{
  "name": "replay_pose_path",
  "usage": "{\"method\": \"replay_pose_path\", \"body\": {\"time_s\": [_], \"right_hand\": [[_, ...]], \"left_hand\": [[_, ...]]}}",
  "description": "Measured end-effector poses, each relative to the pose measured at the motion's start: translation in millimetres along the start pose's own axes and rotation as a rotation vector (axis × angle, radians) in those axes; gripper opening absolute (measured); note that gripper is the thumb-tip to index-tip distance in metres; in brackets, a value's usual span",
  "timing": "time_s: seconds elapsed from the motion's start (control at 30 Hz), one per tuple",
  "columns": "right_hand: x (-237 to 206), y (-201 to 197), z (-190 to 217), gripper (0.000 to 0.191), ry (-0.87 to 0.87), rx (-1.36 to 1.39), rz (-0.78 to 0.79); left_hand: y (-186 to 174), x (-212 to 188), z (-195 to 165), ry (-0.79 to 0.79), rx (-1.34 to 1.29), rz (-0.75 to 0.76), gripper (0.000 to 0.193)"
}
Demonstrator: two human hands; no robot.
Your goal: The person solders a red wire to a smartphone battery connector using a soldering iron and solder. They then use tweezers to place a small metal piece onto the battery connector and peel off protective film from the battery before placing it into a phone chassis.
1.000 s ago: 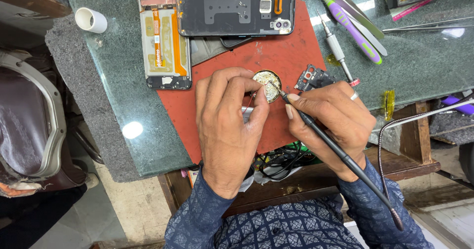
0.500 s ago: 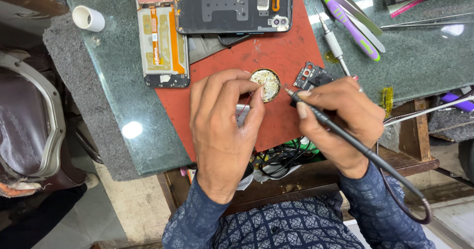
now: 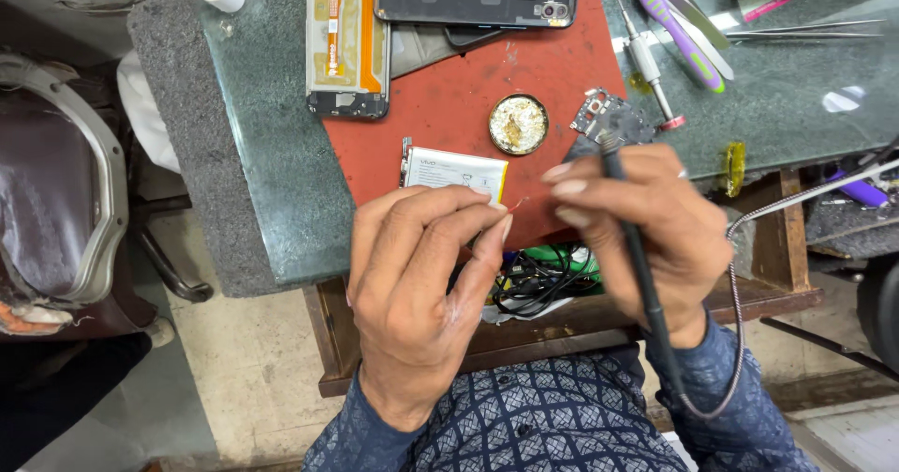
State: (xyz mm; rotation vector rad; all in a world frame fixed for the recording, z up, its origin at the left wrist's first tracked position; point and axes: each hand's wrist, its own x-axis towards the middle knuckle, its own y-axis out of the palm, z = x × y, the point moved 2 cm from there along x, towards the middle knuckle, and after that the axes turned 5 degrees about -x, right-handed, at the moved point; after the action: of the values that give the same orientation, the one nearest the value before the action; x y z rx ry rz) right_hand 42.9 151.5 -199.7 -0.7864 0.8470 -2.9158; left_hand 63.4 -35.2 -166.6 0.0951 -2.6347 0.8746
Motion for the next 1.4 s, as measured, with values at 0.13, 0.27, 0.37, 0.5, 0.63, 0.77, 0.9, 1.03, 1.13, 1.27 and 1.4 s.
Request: {"method": "replay_pose_path", "body": {"time_s": [0.13, 0.27, 0.37, 0.5, 0.63, 0.77, 0.9, 1.03, 1.13, 1.27, 1.4], "right_hand": [[-6, 2, 13, 0.017, -0.059, 0.042, 0.066], [-14, 9, 23, 0.016, -0.074, 0.057, 0.116], [-24, 15, 30, 0.014, -0.084, 0.053, 0.141], [-38, 28, 37, 0.015, -0.108, 0.013, 0.138], [-52, 43, 42, 0.017, -0.110, 0.010, 0.150], [-58, 55, 46, 0.021, -0.167, -0.042, 0.137], [-58, 60, 49, 0.023, -0.139, -0.065, 0.121], [-54, 61, 47, 0.021, -0.017, -0.015, 0.065], [-49, 59, 44, 0.033, 0.021, 0.023, 0.053], [-47, 66, 43, 0.034, 0.002, -0.116, 0.104], [-42, 77, 38, 0.022, 0.096, 0.010, 0.100]], "left_hand": [[-8, -12, -5, 0.005, -0.025, 0.015, 0.022], [-18, -26, -3, 0.012, -0.075, 0.023, 0.021], [-24, -40, 2, -0.053, -0.128, 0.020, 0.015], [-26, -60, 10, -0.171, -0.255, 0.036, 0.010], [-28, -78, 19, -0.224, -0.285, 0.040, 0.008], [-31, -88, 27, -0.255, -0.315, 0.025, 0.008], [-36, -92, 33, -0.280, -0.327, -0.011, 0.009], [-44, -91, 46, -0.264, -0.269, -0.106, 0.012], [-48, -84, 58, -0.238, -0.148, -0.187, 0.014], [-45, -71, 73, -0.225, -0.015, -0.239, 0.014], [-40, -62, 81, -0.242, 0.020, -0.241, 0.016]]}}
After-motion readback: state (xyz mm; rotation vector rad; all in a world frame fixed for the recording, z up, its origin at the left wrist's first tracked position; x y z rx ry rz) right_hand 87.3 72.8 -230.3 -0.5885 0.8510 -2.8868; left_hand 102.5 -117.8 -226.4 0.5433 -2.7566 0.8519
